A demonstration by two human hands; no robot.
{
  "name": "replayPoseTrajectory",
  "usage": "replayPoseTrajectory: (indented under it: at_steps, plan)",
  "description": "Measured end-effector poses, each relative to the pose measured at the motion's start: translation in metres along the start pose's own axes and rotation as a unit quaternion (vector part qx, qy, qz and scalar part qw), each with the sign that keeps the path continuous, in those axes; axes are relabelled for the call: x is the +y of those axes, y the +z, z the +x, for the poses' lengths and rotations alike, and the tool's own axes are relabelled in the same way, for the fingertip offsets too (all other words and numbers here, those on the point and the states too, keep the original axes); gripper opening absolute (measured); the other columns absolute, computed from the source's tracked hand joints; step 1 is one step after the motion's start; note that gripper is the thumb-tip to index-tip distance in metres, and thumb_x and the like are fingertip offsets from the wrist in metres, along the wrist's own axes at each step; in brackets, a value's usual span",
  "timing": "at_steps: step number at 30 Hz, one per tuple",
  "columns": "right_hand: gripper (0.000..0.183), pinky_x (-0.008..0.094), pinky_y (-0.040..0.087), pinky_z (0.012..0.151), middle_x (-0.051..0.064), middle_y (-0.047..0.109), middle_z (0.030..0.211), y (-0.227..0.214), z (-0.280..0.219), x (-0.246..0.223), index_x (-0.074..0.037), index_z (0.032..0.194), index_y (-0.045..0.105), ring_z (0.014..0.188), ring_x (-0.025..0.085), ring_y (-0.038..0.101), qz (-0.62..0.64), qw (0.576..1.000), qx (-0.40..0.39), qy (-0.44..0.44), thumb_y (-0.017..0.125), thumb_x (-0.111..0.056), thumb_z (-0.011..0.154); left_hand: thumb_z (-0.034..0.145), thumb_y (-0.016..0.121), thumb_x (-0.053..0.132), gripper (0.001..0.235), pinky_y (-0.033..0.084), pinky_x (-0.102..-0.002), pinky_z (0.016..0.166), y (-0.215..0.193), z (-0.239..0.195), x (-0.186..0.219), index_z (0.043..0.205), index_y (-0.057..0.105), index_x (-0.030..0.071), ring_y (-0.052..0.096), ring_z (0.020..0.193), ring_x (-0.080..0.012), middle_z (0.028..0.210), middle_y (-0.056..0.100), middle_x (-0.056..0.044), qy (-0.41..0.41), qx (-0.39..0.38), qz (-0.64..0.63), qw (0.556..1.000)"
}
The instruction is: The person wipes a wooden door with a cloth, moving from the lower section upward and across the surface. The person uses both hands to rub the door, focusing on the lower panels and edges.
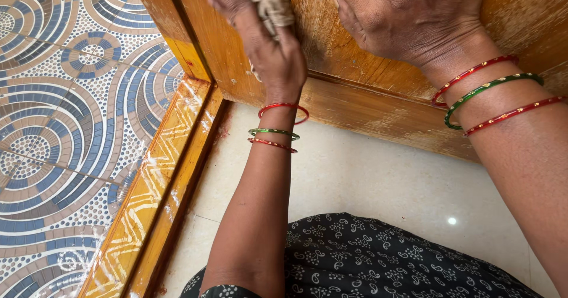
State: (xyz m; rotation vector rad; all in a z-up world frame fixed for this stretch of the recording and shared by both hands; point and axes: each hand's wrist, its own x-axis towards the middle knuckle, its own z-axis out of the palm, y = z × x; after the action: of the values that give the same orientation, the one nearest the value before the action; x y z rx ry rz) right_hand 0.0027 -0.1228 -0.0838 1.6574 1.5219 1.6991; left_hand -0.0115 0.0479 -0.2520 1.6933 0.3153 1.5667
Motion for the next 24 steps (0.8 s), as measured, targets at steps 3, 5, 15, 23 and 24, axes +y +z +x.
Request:
replayPoseTrajectory:
  at_steps: [3, 5, 15, 23, 24]
  plan:
    - [0.023, 0.019, 0.047, 0.068, -0.009, 0.058, 0.087, -0.004, 0.002, 0.0, -0.021, 0.119, 0.068, 0.078, 0.004, 0.059, -0.015, 1.0, -0.007, -0.002, 0.061, -0.019, 0.098, 0.112, 0.052, 0.009, 0.064, -0.001, -0.037, 0.133, -0.011, -0.002, 0.001, 0.163, 0.015, 0.023, -0.006, 0.158, -0.0193, 0.171, -0.003, 0.003, 0.066, -0.014, 0.003, 0.998]
    - [0.025, 0.019, 0.047, 0.068, -0.01, 0.058, 0.086, -0.006, 0.004, 0.001, -0.022, 0.122, 0.069, 0.078, 0.004, 0.058, -0.019, 1.0, -0.009, -0.002, 0.061, -0.02, 0.099, 0.113, 0.054, 0.007, 0.063, 0.004, -0.034, 0.134, -0.015, -0.011, -0.008, 0.163, 0.022, 0.028, -0.005, 0.16, -0.0178, 0.171, 0.002, 0.006, 0.058, 0.01, 0.019, 0.998]
    - [0.032, 0.019, 0.045, 0.065, -0.01, 0.059, 0.086, -0.007, 0.006, 0.002, -0.021, 0.13, 0.069, 0.078, 0.003, 0.058, -0.028, 0.999, -0.018, -0.007, 0.062, -0.02, 0.099, 0.098, 0.04, 0.0, 0.073, 0.005, -0.044, 0.132, -0.024, -0.069, -0.118, 0.165, 0.012, 0.007, 0.007, 0.162, -0.034, 0.174, 0.01, -0.018, -0.257, 0.08, 0.02, 0.963]
    - [0.035, 0.019, 0.046, 0.066, -0.009, 0.06, 0.088, -0.009, 0.008, 0.002, -0.019, 0.135, 0.068, 0.079, 0.003, 0.059, -0.026, 1.0, -0.007, -0.012, 0.063, -0.02, 0.101, 0.112, 0.029, 0.019, 0.049, 0.051, -0.05, 0.102, 0.023, -0.082, -0.058, 0.153, 0.011, -0.002, 0.052, 0.114, -0.0338, 0.155, 0.021, -0.029, -0.506, 0.181, -0.247, 0.806]
    - [0.035, 0.019, 0.046, 0.066, -0.009, 0.06, 0.088, -0.009, 0.009, 0.002, -0.019, 0.135, 0.068, 0.079, 0.003, 0.059, -0.03, 0.999, -0.006, -0.012, 0.063, -0.02, 0.101, 0.099, 0.031, 0.015, 0.07, 0.046, -0.042, 0.109, 0.025, -0.086, -0.039, 0.162, 0.0, 0.017, 0.054, 0.131, -0.0352, 0.164, 0.018, -0.016, -0.531, 0.135, -0.174, 0.818]
